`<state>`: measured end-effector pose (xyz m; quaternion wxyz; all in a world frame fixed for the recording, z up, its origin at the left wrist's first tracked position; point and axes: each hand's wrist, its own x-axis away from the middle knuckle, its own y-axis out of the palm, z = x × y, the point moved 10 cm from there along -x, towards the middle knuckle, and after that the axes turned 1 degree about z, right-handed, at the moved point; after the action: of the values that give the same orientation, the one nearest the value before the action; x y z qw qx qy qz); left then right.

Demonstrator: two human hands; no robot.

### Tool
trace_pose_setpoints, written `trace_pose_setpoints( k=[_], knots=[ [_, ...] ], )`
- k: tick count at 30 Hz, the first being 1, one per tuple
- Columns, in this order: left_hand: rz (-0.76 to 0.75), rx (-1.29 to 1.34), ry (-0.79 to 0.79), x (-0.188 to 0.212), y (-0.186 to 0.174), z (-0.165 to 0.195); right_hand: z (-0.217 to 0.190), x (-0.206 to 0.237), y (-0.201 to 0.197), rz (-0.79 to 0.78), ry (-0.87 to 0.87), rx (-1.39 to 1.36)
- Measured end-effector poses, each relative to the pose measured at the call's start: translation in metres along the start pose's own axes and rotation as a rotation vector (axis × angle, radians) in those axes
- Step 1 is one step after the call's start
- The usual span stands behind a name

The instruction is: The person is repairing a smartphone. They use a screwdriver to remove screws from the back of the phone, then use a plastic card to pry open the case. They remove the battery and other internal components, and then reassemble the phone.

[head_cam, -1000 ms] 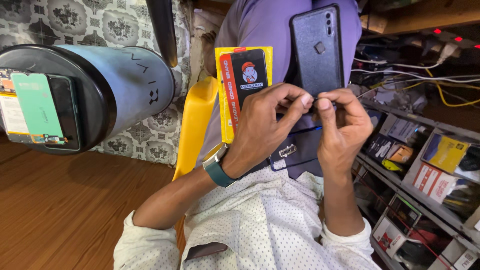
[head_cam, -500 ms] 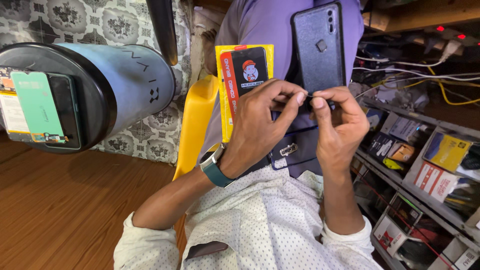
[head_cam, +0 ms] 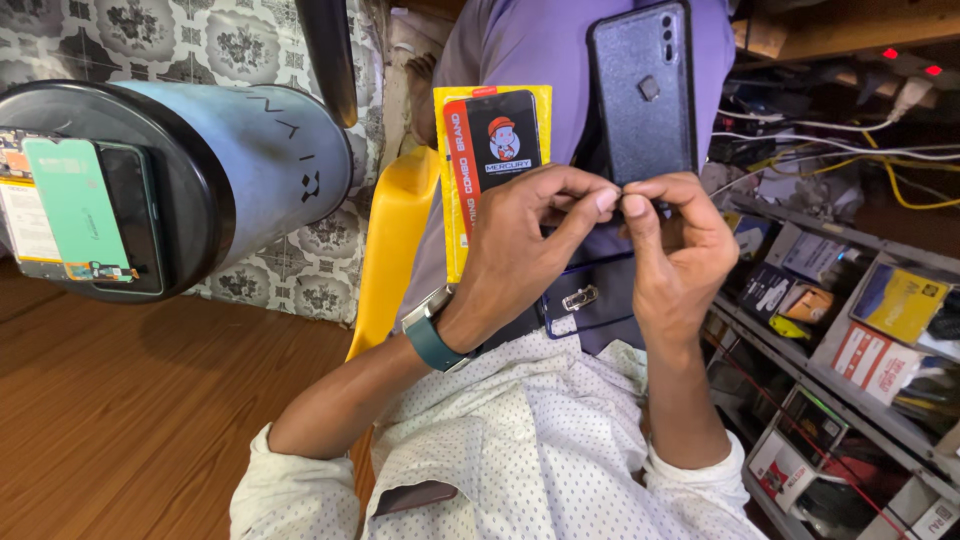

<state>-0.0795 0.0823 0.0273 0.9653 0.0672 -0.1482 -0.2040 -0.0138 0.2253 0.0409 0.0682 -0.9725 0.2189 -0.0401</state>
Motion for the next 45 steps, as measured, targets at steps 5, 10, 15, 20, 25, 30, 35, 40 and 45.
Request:
trace_pose_setpoints(
  k=[5, 10, 15, 20, 25, 30, 35, 40, 45],
  knots=[
    [0.031, -0.034, 0.034, 0.003, -0.004, -0.005, -0.002, -0.001, 0.003, -0.019, 0.01, 0.008],
    [0.046, 0.04, -0.011, 0.003, -0.006, -0.011, 0.005, -0.001, 0.002, -0.026, 0.1, -0.061],
    [0.074, -0.087, 0.048, 0.006, -0.011, 0.002, -0.006, -0.004, 0.003, -0.081, 0.002, 0.102],
    [0.028, -0.176, 0.063, 0.006, -0.012, 0.01, -0.01, -0.005, 0.002, -0.121, 0.0, 0.222],
    [-0.041, -0.058, -0.061, 0.004, -0.01, -0.003, -0.003, -0.006, 0.007, -0.155, 0.094, 0.024],
    [-0.044, 0.037, -0.081, 0.002, -0.01, -0.009, 0.001, -0.007, 0.005, -0.086, 0.147, -0.147],
    [-0.043, 0.002, -0.062, 0.003, -0.01, -0.008, 0.002, -0.007, 0.0, -0.105, 0.172, 0.04],
    [-0.038, -0.034, -0.061, 0.003, -0.012, -0.004, -0.008, -0.008, 0.001, -0.142, 0.085, 0.05],
    [-0.01, -0.119, -0.072, 0.003, -0.014, 0.0, -0.005, -0.007, 0.003, -0.158, 0.082, 0.092]
  ],
)
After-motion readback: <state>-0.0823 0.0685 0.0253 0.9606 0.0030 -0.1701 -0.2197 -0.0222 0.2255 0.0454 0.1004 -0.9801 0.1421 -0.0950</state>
